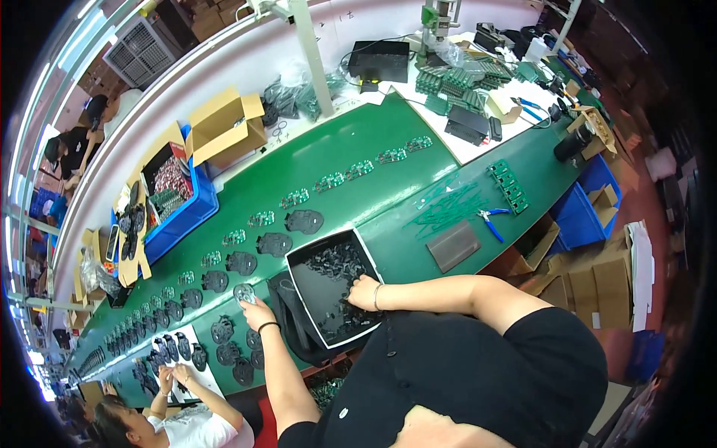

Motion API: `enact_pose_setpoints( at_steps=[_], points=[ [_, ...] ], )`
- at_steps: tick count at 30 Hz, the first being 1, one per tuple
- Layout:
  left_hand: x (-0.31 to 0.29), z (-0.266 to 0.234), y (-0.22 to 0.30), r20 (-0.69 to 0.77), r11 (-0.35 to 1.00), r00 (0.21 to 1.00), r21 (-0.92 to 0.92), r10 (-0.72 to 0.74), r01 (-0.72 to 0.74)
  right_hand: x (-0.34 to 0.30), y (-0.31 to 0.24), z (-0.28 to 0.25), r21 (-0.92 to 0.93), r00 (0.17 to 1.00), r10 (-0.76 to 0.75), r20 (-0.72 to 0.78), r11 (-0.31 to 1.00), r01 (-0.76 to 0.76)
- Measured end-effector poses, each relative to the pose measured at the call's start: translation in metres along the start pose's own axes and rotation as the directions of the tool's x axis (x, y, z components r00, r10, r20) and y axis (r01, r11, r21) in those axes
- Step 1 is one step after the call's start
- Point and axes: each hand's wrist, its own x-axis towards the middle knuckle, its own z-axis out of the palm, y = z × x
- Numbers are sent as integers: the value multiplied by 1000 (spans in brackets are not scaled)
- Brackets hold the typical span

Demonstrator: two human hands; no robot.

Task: The person assembles computer mouse bases by inserting small components from a container into plastic shells by hand. The person also cuts green circuit board panels using pliers and attaches the circuit boards and components into the shells.

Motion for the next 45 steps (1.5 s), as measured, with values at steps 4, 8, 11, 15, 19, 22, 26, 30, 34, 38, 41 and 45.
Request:
enact_pose_setpoints(
  at_steps=[4, 8, 11, 15, 19, 22, 26, 30, 34, 38, 41, 45],
  points=[
    [16, 8, -6, 36, 964, 963, -1, -267, 267, -2, -6, 5, 47, 998, -64, -13, 997, 64],
    [30, 21, -2, 124, 873, 878, -111, -462, 475, 2, 0, 8, 187, 999, -22, -30, 982, 27],
    [45, 34, -16, 221, 769, 802, -233, -555, 596, -2, 10, -1, 363, 991, 93, -97, 930, -51],
    [58, 49, -30, 188, 738, 768, -211, -612, 641, -6, 19, -16, 754, 958, 259, -125, 652, -79],
    [55, 29, -17, 309, 705, 775, -323, -551, 631, -7, 32, -16, 973, 960, 269, 83, 185, -136],
    [58, 38, -39, 380, 423, 728, -624, -572, 657, -10, 38, -22, 983, 974, 226, -10, 183, -32],
    [57, 32, -48, 524, 59, 689, -773, -501, 631, -27, 45, -35, 995, 959, 266, 98, -16, -97],
    [41, -16, -43, 454, -12, 806, -873, -380, 487, -45, 51, -49, 980, 933, 298, 200, -62, -190],
    [6, -75, -15, 351, 46, 917, -930, -188, 366, -54, 59, -56, 956, 919, 328, 219, -260, -135],
    [-31, -101, 31, 366, -29, 926, -929, 89, 369, -52, 76, -66, 930, 919, 367, 144, -367, 1],
    [-64, -108, 61, 403, -82, 878, -896, 257, 436, -54, 79, -89, 881, 891, 440, 110, -458, 117],
    [-100, -106, 93, 454, -69, 819, -859, 352, 507, -60, 95, -97, 720, 931, 358, 72, -665, 200]
  ],
)
